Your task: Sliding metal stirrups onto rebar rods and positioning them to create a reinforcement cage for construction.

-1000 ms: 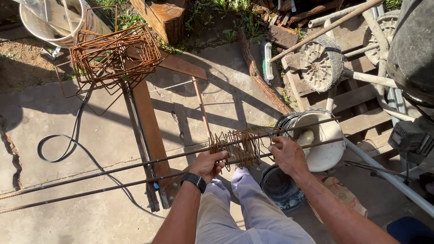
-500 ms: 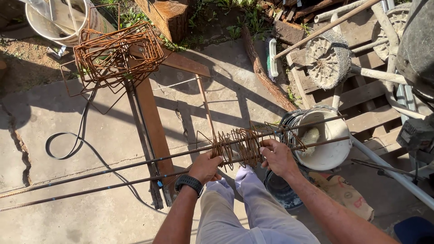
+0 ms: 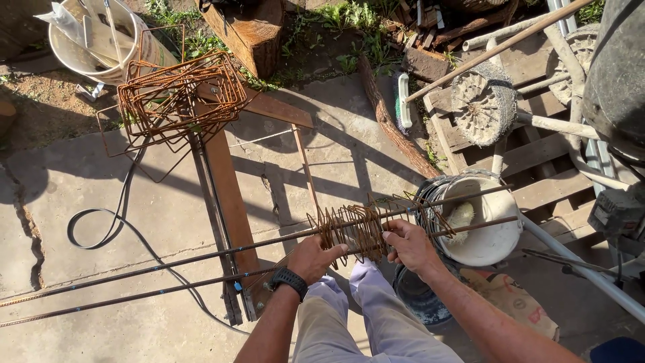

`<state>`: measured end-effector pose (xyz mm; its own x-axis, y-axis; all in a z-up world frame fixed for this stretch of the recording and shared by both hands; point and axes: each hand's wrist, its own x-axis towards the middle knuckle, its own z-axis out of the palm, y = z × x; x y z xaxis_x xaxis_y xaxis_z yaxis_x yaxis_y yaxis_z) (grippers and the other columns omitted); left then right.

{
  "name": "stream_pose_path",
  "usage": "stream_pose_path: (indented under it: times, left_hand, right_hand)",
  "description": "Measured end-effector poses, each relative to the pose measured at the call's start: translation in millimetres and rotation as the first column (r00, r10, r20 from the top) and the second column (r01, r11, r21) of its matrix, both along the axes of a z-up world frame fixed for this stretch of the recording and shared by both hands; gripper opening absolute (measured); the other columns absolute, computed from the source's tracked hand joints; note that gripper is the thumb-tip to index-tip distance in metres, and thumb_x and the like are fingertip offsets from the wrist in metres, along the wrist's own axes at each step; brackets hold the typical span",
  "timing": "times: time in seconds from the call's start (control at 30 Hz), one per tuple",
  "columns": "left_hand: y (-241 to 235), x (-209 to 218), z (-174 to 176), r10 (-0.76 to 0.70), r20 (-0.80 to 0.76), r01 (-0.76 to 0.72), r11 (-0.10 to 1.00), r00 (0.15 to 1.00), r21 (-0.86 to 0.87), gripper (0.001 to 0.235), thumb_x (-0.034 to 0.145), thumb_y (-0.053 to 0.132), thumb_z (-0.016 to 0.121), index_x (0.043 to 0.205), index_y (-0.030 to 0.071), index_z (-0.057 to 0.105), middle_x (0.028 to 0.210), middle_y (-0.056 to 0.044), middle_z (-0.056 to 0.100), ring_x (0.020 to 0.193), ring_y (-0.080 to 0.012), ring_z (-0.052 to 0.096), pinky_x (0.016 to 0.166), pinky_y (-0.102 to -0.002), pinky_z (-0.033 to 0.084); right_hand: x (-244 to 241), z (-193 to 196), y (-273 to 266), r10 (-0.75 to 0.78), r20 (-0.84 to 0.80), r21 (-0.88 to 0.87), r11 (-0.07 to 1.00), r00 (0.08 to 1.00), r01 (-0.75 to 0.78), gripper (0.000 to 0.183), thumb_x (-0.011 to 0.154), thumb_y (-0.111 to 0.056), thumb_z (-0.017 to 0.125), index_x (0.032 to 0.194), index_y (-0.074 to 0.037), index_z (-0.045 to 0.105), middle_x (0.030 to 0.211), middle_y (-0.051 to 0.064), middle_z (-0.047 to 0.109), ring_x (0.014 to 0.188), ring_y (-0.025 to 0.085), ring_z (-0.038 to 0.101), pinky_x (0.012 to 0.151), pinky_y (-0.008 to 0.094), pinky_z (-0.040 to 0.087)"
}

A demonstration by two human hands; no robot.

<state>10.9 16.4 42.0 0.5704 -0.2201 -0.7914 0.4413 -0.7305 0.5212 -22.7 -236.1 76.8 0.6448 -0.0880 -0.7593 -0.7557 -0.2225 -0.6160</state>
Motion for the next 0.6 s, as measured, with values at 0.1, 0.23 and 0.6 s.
stream_pose_path:
  times: [0.1,0.23,0.6]
  left_hand:
    - [-3,13,14,-0.061,-0.046,0.059,0.997,0.997,-0.057,0.065,0.077,0.068,0.071,0.064,0.007,0.052,0.062,-0.014,0.046,0.061,-0.0286,0.047,0.064,-0.042,0.042]
    - [0,23,2,-0.111,-0.059,0.094,0.966,0.992,-0.243,0.068,0.076,0.063,0.075,0.059,0.011,0.036,0.057,-0.005,0.027,0.053,-0.02,0.028,0.055,-0.037,0.028]
    - [16,27,23,-0.043,-0.132,-0.031,0.86,0.99,-0.509,0.032,0.079,0.043,0.082,0.078,0.012,0.074,0.074,-0.005,0.07,0.069,-0.016,0.056,0.07,-0.03,0.047]
  right_hand:
    - [5,3,2,-0.018,-0.065,0.055,0.998,0.998,0.022,0.045,0.1,-0.016,0.053,0.142,0.001,0.049,0.126,0.029,0.062,0.071,0.021,0.074,0.055,0.03,0.064]
    - [3,-19,3,-0.004,-0.147,0.162,0.986,0.989,0.028,0.051,0.102,-0.02,0.052,0.148,0.001,0.042,0.135,0.026,0.058,0.072,0.02,0.07,0.055,0.033,0.059]
    - [-2,-4,28,-0.022,-0.152,0.254,0.965,0.988,0.06,0.042,0.093,-0.016,0.062,0.133,-0.003,0.063,0.11,0.013,0.072,0.052,0.017,0.064,0.044,0.026,0.049]
